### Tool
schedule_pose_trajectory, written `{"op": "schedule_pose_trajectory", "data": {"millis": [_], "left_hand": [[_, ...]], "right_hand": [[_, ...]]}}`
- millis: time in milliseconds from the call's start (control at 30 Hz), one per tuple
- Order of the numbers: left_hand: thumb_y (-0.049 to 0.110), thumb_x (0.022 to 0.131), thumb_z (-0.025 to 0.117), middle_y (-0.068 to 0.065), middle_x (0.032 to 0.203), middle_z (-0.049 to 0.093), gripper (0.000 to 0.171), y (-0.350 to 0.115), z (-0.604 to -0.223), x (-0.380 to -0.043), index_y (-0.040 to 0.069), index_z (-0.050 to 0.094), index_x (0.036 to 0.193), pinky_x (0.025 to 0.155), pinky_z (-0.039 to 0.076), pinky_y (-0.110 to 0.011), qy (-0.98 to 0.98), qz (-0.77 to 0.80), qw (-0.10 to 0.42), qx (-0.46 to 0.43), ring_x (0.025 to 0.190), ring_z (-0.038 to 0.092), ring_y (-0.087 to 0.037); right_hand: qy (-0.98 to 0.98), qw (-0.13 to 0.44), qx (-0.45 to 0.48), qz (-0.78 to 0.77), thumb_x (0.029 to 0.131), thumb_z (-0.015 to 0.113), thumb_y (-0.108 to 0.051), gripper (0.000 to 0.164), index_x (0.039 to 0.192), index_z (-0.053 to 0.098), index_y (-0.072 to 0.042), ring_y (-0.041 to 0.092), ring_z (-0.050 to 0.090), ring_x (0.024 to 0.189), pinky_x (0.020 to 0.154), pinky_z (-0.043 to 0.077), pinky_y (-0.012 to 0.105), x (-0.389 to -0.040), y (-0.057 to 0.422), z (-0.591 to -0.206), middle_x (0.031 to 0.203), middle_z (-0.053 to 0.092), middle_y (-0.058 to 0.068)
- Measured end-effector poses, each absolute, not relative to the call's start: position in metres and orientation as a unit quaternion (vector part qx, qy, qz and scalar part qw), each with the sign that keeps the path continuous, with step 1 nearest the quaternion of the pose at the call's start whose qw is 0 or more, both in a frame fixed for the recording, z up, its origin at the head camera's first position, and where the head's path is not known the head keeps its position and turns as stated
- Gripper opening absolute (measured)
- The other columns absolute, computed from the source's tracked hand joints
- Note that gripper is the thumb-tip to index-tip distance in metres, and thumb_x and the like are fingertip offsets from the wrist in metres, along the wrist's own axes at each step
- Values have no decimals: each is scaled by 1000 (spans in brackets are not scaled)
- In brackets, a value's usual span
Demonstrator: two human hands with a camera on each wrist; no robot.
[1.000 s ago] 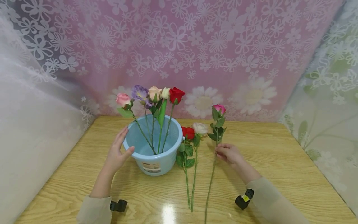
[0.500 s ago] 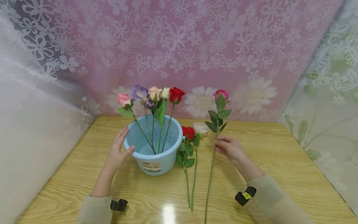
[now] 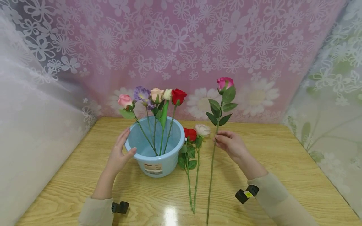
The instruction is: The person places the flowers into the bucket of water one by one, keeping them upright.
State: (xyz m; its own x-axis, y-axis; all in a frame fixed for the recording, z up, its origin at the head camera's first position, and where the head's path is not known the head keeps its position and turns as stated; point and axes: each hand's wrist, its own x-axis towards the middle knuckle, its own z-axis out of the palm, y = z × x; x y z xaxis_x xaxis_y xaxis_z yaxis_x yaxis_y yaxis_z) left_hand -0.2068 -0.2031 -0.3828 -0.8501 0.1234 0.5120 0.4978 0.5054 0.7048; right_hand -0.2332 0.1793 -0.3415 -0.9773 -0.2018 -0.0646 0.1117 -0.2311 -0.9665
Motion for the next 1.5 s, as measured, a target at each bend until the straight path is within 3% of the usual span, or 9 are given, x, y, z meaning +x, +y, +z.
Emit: {"op": "schedule_pose_trajectory", "data": {"millis": [167,500,667,1500], "left_hand": [[7,77,58,-25,138,24,65,-195,-368,-196,-12,29,131,95,18,-62,-838,-470,203,-186,124,20,-44],[25,81,61,-14,142,24,69,-207,-389,-211,-1,29,136,95,19,-61,-837,-467,208,-194,127,21,-37],[24,81,60,-11,142,24,68,-207,-392,-212,1,29,137,96,19,-60,-838,-466,211,-192,127,21,-35],[23,81,60,-13,142,24,68,-206,-391,-212,-1,29,136,97,19,-58,-834,-471,213,-192,127,21,-35]], "right_hand": [[599,93,-50,-794,87,50,1,8,93,52,-4,12,60,77,69,50,21,-231,173,-331,83,59,4],[587,67,-86,-802,87,50,1,11,87,58,-7,13,60,76,69,50,22,-229,163,-307,82,59,4],[573,53,-112,-810,87,50,3,15,85,61,-7,14,60,75,71,50,24,-228,158,-298,83,58,4],[411,-38,-202,-888,83,53,5,10,90,59,5,20,63,72,67,51,26,-227,155,-242,79,60,13]]}}
